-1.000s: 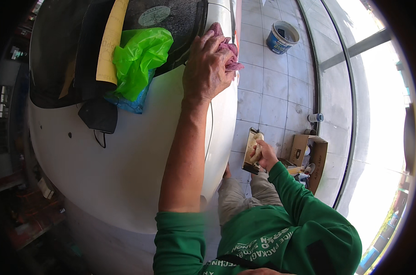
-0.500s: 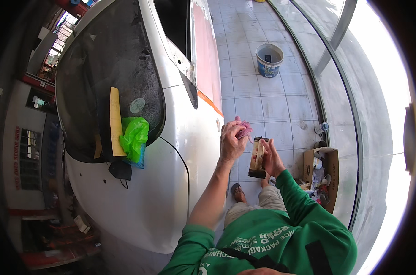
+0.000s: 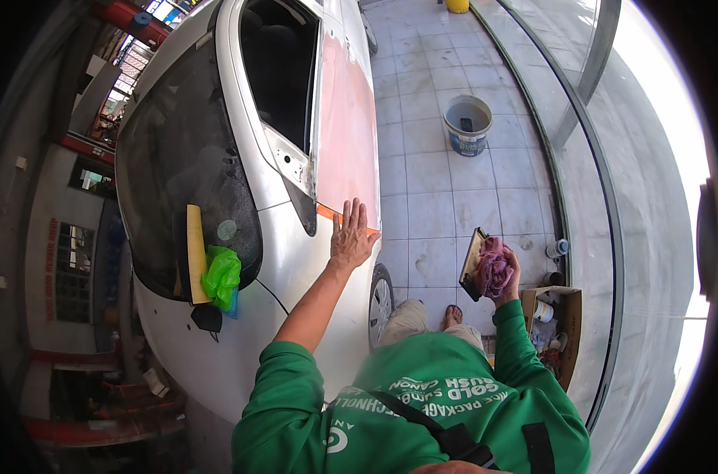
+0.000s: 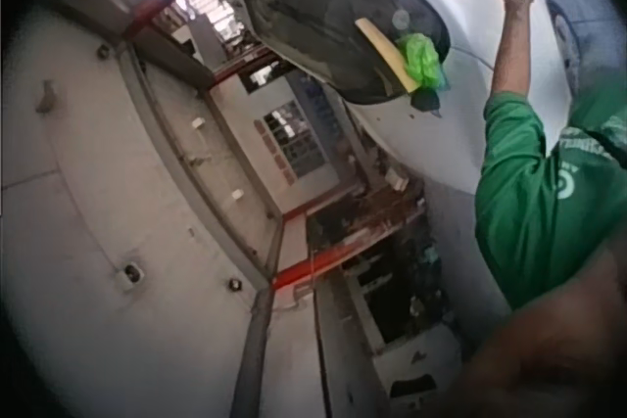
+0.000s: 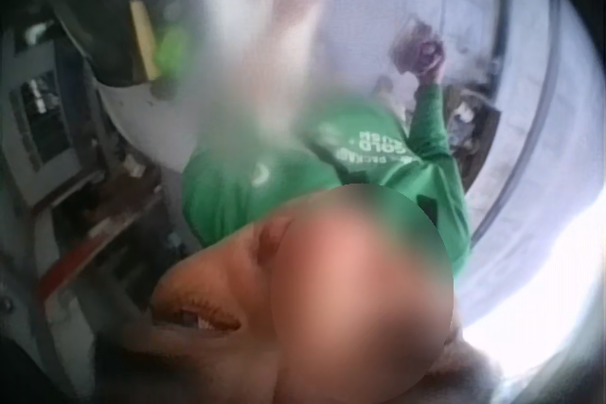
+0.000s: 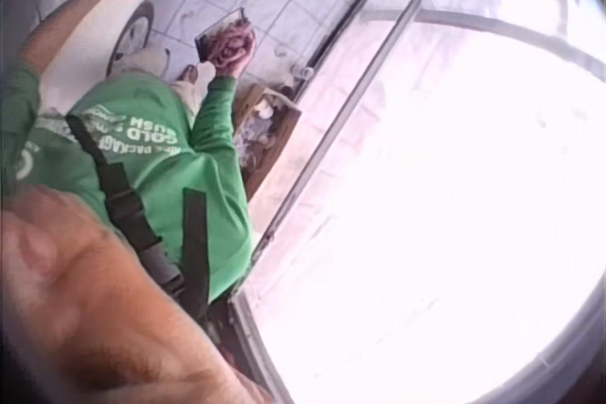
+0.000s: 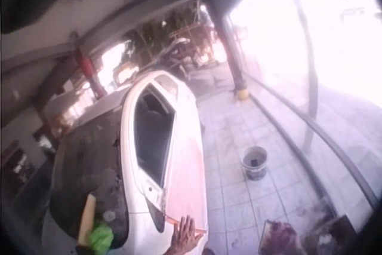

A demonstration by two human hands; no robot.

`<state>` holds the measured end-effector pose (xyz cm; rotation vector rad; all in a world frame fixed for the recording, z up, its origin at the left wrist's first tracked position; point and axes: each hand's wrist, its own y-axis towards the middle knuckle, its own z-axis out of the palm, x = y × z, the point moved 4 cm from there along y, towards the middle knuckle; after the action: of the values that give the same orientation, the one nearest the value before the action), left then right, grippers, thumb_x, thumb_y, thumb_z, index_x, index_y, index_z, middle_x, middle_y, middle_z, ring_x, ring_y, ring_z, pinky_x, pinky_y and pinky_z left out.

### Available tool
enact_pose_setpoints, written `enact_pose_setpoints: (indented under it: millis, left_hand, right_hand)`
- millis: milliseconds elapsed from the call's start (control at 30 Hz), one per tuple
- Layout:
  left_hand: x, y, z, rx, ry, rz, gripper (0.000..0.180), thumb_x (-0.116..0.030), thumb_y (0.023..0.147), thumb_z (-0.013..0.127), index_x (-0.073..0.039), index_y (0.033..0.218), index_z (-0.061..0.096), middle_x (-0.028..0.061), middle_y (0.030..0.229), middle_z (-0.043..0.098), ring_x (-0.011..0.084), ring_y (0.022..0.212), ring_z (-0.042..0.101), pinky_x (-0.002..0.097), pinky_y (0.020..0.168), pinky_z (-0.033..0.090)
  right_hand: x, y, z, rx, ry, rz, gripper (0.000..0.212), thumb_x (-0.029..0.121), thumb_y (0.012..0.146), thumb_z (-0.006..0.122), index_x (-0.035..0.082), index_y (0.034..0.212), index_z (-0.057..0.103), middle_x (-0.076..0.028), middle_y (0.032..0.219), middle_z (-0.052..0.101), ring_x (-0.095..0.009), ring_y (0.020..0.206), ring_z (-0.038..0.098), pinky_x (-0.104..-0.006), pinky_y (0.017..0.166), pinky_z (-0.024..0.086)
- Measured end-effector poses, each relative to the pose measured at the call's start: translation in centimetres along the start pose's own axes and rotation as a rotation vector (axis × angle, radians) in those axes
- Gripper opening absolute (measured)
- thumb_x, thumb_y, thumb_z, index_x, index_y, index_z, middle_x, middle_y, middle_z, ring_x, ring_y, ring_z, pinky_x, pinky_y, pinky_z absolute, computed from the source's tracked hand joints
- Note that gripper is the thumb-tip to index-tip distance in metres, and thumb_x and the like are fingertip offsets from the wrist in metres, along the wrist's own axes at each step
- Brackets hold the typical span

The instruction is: The person uses a sanding block and a pink cloth to polish the surface of a white car door. They repeatedly rub the door with the block and wipe it with the cloth, occasionally dipping the cloth into a bucket of water.

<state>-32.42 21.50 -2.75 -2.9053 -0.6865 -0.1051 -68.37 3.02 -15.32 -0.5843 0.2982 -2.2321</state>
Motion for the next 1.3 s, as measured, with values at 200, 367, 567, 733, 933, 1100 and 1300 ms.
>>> enact_pose_setpoints:
  millis: [200,367,567,733,933,1100,1300]
  left_hand:
    - [9.6,10.1,1.5,0.084,0.323,-0.091,0.095,-0.059,0.103,0.057,0.001,0.169,0.022,0.0181,0.18,0.009,0.0333,0.167,0.003,0.057,0.133,0.007]
    - [15.7,24.0,0.0,0.119,0.449,-0.137,0.093,-0.061,0.105,0.051,-0.003,0.17,0.02,0.0118,0.181,0.008,0.0291,0.168,0.0,0.0618,0.132,0.001]
    - [20.4,40.7,-2.3,0.097,0.499,-0.057,0.092,-0.063,0.105,0.049,-0.003,0.17,0.023,0.0113,0.181,0.013,0.0299,0.167,0.001,0.0656,0.131,0.002]
    - [24.7,53.3,-5.3,-0.023,0.294,-0.02,0.09,-0.059,0.104,0.057,0.002,0.165,0.033,0.0177,0.178,0.021,0.0326,0.166,0.011,0.0529,0.134,0.007]
    - [32.6,62.8,-9.5,-0.483,-0.861,-0.439,0.078,-0.055,0.106,0.058,0.008,0.151,0.051,0.0271,0.145,0.063,0.0424,0.136,0.06,0.0493,0.115,0.047]
    - [35.6,65.1,-7.5,-0.048,-1.488,-0.657,0.086,-0.064,0.106,0.053,0.004,0.159,0.043,0.0254,0.166,0.042,0.0352,0.155,0.04,0.0476,0.124,0.036]
    - [34.9,67.4,-7.1,0.061,-1.482,-0.785,0.109,-0.069,0.097,0.065,0.002,0.168,0.022,0.0241,0.178,0.015,0.0347,0.166,0.011,0.056,0.131,0.01]
  right_hand:
    - [4.0,5.8,-3.0,-0.147,0.105,-0.046,0.036,0.033,0.099,0.063,0.007,0.124,0.065,-0.014,0.109,0.074,-0.029,0.092,0.075,-0.0439,0.08,0.065]
    - [6.5,11.0,-4.3,-0.263,0.057,-0.111,0.04,0.04,0.099,0.062,0.008,0.122,0.067,-0.011,0.103,0.075,-0.028,0.084,0.075,-0.0424,0.072,0.065]
    - [9.2,17.3,-2.0,-0.45,0.031,-0.127,0.046,0.047,0.099,0.062,0.008,0.122,0.068,-0.011,0.101,0.075,-0.028,0.083,0.075,-0.0443,0.068,0.064]
    - [10.5,23.2,1.2,-0.476,0.024,-0.238,0.05,0.046,0.1,0.063,0.006,0.13,0.066,-0.013,0.107,0.075,-0.03,0.086,0.075,-0.045,0.071,0.064]
    - [11.5,29.6,5.9,-0.402,-0.014,-0.172,0.051,0.044,0.1,0.063,0.005,0.133,0.065,-0.014,0.114,0.074,-0.03,0.089,0.075,-0.0427,0.076,0.065]
    - [14.0,36.4,9.7,-0.402,-0.038,-0.2,0.05,0.041,0.1,0.063,0.005,0.134,0.064,-0.017,0.117,0.074,-0.032,0.096,0.075,-0.0466,0.085,0.065]
    - [16.2,49.3,15.4,-0.232,-0.073,-0.078,0.052,0.042,0.101,0.061,0.005,0.137,0.062,-0.017,0.12,0.073,-0.032,0.101,0.075,-0.0479,0.087,0.064]
